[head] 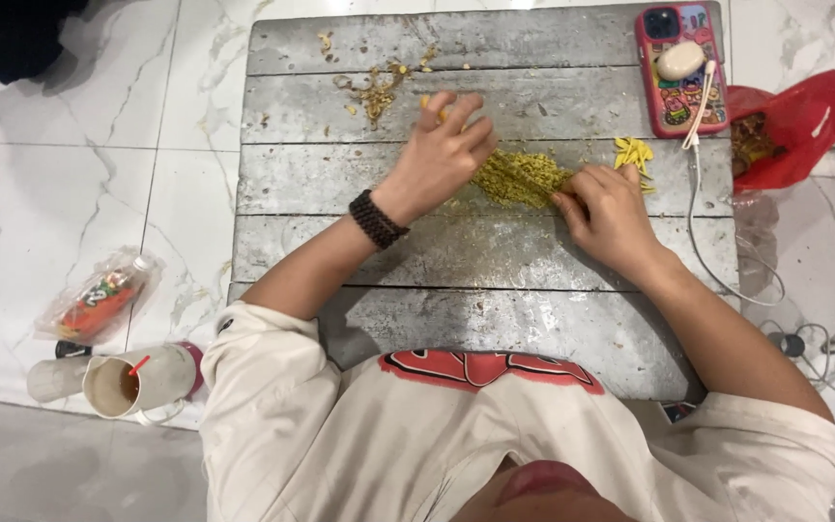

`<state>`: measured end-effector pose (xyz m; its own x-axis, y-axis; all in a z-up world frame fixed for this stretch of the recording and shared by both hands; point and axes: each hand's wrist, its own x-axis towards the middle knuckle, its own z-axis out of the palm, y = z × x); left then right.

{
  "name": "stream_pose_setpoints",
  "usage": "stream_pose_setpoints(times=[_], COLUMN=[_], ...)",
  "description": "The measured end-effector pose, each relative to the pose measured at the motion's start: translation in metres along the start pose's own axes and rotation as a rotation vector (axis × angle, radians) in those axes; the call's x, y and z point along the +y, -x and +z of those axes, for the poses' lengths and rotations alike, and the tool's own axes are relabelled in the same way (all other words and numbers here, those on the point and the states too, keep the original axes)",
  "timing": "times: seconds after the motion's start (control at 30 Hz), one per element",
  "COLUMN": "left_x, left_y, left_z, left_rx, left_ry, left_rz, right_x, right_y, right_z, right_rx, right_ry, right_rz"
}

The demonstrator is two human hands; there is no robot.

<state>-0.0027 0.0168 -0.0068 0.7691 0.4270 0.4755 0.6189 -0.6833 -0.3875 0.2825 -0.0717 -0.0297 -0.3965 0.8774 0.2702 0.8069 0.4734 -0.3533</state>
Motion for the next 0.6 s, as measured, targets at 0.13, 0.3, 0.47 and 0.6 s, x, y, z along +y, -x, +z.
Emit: stream_pose_setpoints(times=[0.13,0.3,0.47,0.6], left_x=[-0.005,0.0,-0.006,-0.004], left_y=[-0.01,-0.003,-0.01,0.001], left_z=[-0.019,-0.018,-0.032,-0.006], left_rx=[0.229,0.176,0.153,0.115], left_ry=[0.131,0.076,0.068,0.18], left_rz=[0.023,0.027,0.004,-0.015], right_x=[0.006,0.007,-0.001,-0.001], right_y=[-0.001,0.004,0.001,0.003], right_z=[0.007,0.011,0.003,-0.009], right_rx=[0.167,0.165,0.161,0.124], right_ry=[0.027,0.012,0.013,0.013], right_rz=[-0.075,-0.066,-0.05,-0.041])
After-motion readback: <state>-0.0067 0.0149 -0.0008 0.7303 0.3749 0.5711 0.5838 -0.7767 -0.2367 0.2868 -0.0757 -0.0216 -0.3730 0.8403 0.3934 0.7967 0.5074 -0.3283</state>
